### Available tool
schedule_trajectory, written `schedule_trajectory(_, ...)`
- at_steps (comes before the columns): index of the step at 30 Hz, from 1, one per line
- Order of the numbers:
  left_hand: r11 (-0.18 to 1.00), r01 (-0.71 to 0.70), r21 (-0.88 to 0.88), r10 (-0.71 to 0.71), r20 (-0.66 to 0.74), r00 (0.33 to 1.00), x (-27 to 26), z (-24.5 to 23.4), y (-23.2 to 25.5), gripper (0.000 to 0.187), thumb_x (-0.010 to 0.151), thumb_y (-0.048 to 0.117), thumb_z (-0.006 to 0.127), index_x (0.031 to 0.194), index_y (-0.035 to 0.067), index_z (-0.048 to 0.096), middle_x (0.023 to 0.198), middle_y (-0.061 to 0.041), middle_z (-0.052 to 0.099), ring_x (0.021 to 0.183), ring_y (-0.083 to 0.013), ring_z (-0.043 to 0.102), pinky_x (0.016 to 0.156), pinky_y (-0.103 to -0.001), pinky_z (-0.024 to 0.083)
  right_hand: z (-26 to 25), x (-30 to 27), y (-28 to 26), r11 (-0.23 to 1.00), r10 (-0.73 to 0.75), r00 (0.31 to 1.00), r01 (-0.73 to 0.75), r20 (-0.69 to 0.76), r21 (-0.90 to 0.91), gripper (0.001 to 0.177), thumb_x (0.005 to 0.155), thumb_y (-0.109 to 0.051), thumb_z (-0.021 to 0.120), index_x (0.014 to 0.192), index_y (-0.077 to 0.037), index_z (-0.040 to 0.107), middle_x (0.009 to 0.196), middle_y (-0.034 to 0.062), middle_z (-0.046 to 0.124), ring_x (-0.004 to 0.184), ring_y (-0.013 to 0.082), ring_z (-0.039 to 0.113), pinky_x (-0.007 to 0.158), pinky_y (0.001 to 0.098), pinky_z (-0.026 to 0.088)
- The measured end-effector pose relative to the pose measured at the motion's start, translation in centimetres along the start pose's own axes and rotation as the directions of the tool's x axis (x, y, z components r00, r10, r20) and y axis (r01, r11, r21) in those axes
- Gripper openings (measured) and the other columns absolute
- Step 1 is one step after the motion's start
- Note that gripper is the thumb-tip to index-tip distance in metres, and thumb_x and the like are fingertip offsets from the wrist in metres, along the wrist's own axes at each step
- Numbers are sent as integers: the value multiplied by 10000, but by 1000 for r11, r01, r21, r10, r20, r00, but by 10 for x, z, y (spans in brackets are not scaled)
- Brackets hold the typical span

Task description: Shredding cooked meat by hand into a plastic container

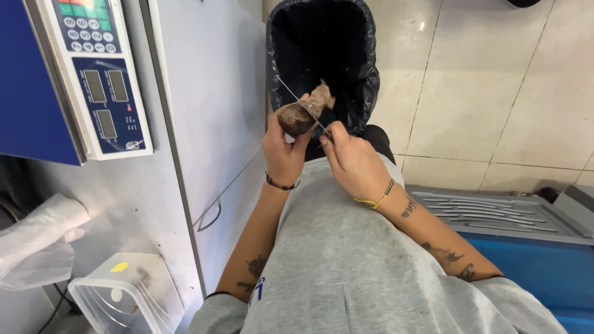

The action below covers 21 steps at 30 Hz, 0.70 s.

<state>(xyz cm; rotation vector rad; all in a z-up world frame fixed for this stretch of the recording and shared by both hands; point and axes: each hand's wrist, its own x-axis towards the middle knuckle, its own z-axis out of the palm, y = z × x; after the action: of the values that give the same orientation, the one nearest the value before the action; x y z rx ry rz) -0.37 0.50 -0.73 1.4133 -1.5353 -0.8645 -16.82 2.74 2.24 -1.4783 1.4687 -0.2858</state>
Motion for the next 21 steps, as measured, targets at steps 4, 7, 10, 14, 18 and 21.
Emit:
schedule_trajectory(4, 1000, 6, -15, -6, 29, 1000, 3, -2, -4, 368, 965, 151, 774, 1260, 53, 578, 1290, -122, 713, 1127, -304, 713, 923, -376, 595, -4, 0, 1, 999, -20, 1000, 19, -19, -31, 198, 1081, -321, 428, 1135, -141, 491, 791, 226, 711, 770, 526, 689, 643, 618, 540)
schedule_trajectory(7, 997, -62, 46, 61, 21, 998, 4, -4, -2, 354, 957, 144, 780, 1239, 51, 587, 1174, -130, 735, 1029, -336, 733, 868, -393, 590, -2, -2, 8, 991, -31, 998, 23, -57, -135, 183, 1093, -316, 427, 1119, -145, 487, 761, 193, 699, 712, 486, 704, 602, 581, 553)
schedule_trajectory(10, 998, -33, 60, 33, 9, 999, 5, -8, 1, 404, 940, 188, 798, 1248, 47, 578, 1048, -147, 730, 893, -344, 740, 800, -428, 605, -1, 4, 19, 951, -32, 995, 2, -91, -308, 200, 1088, -329, 439, 1112, -134, 476, 734, 217, 686, 675, 507, 696, 627, 620, 542)
schedule_trajectory(14, 996, 29, -84, -28, 21, 999, 17, -5, 27, 388, 930, 156, 808, 1226, 57, 577, 996, -121, 728, 859, -306, 750, 798, -393, 610, -5, 14, 30, 985, 1, 1000, -3, -11, -172, 217, 1077, -318, 426, 1143, -120, 488, 766, 234, 700, 730, 542, 687, 649, 631, 529)
schedule_trajectory(18, 909, 142, -393, -118, 85, 989, 9, 0, -3, 359, 978, 124, 751, 1273, 87, 549, 1200, -142, 669, 1126, -306, 682, 886, -455, 592, -16, 18, 31, 994, 4, 997, 4, -75, 105, 225, 1105, -271, 404, 1087, -90, 537, 674, 176, 674, 647, 487, 690, 566, 517, 539)
schedule_trajectory(21, 769, 249, -588, -180, 174, 968, 2, -2, -33, 367, 990, 52, 724, 1297, 53, 523, 1314, -194, 631, 1242, -336, 628, 971, -488, 580, -16, 18, 34, 976, -30, 999, 38, -36, 216, 264, 1103, -315, 445, 1074, -81, 562, 653, 163, 665, 632, 457, 690, 535, 485, 523)
